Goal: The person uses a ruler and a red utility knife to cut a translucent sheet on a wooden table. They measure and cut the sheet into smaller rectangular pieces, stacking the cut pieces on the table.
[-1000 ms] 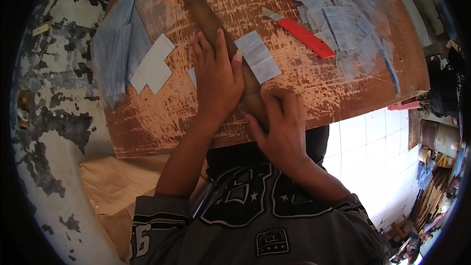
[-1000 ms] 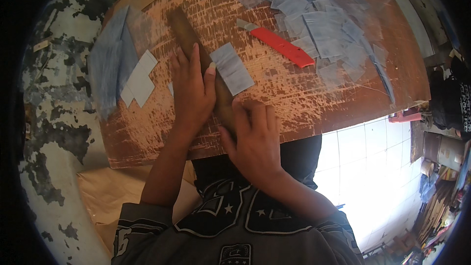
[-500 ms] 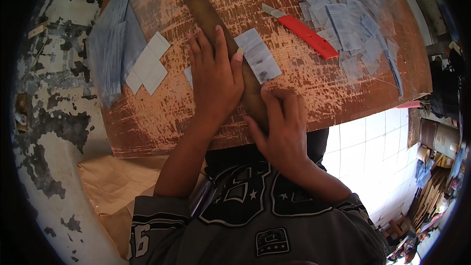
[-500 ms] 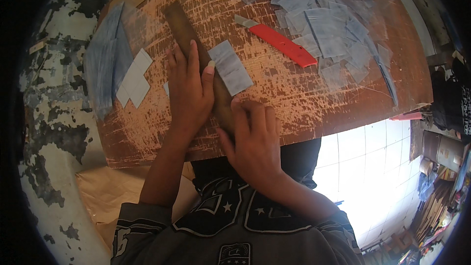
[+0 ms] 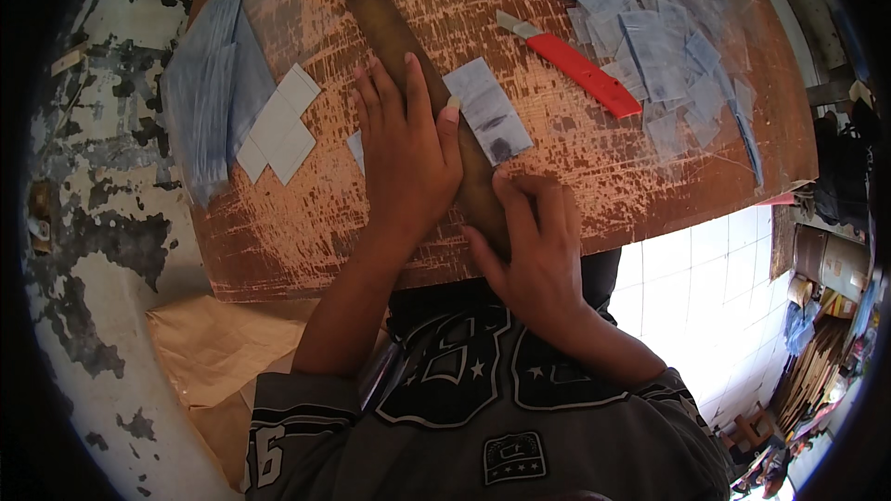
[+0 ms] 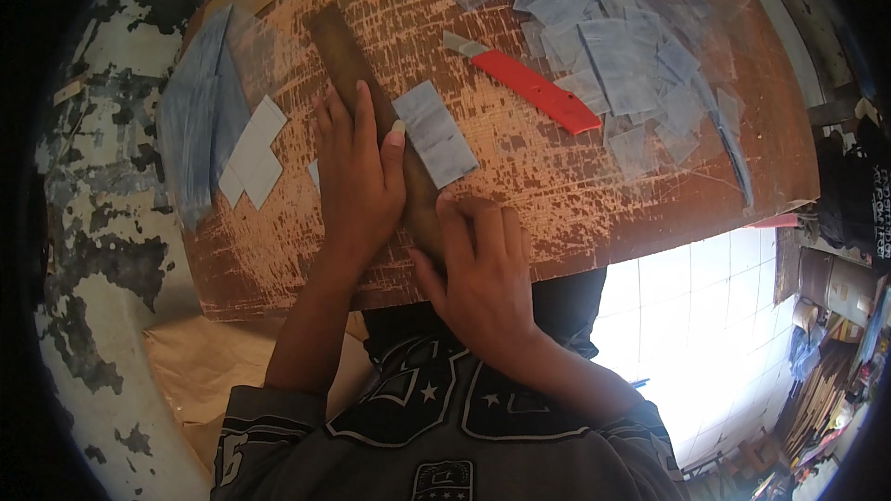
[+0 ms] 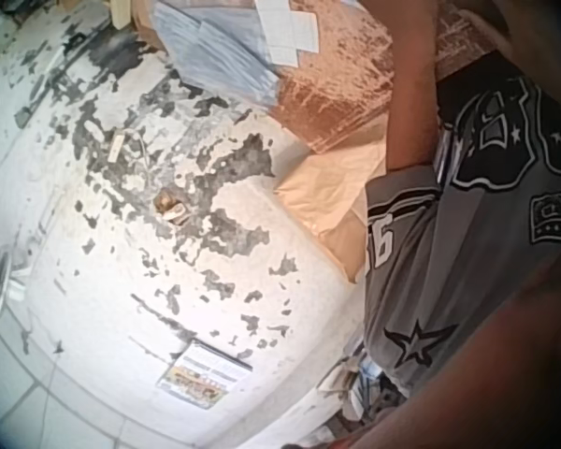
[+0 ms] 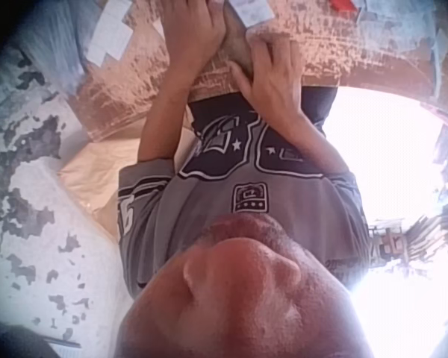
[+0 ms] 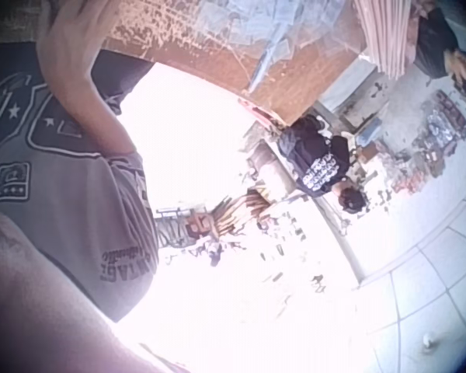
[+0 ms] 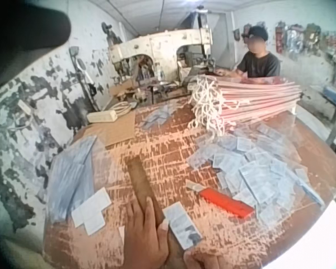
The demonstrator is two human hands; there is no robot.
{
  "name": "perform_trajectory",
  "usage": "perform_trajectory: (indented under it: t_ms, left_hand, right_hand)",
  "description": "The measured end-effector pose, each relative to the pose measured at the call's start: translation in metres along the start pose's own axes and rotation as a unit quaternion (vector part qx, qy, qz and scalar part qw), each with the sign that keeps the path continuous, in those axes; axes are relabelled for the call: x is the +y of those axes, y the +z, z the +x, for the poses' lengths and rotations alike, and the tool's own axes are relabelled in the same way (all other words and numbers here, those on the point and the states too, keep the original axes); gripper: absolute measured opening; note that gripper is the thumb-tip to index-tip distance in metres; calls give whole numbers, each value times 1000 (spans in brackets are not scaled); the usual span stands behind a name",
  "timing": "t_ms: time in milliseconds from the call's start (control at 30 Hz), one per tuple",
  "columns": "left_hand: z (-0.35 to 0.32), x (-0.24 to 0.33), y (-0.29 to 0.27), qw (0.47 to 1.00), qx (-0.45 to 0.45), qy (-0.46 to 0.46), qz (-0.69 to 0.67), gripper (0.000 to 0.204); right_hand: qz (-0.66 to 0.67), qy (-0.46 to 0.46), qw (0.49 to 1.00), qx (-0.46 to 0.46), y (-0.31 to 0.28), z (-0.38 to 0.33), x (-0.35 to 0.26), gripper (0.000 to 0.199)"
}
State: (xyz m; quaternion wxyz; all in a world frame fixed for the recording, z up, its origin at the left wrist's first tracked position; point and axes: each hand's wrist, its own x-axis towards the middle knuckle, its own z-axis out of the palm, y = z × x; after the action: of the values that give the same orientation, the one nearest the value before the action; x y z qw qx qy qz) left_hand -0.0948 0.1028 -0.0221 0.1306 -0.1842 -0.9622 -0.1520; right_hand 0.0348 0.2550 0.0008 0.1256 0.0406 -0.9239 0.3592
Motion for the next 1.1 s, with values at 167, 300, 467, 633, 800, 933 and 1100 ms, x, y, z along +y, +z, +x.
perform_trajectory:
  t_ms: [167, 300, 467, 633, 800, 933, 1100]
  left_hand:
    - [0, 0, 0, 1000, -2, 1, 8, 70]
    - [0, 0, -1, 1000, -6, 0, 7, 70]
    - [-1, -1, 1, 1000, -7, -1, 8, 70]
    - [1, 1, -1, 1000, -10, 0, 3, 69]
    - [0, 2, -1, 1000, -7, 0, 12, 68]
    - [0, 2, -1, 1000, -4, 4, 19, 68]
    - [0, 2, 0, 1000, 1, 8, 18, 68]
  right_hand:
    - [3, -4, 1000, 3, 0, 0, 2, 65]
    - [10, -8, 1000, 4, 0, 0, 3, 64]
    - [9, -13, 1000, 12, 0, 0, 4, 61]
    - [9, -10, 1000, 11, 0, 0, 4, 61]
    - [8, -12, 1000, 11, 0, 0, 4, 62]
    - [4, -18, 1000, 14, 1, -1, 5, 63]
    - [1, -17, 1000, 19, 1, -1, 3, 64]
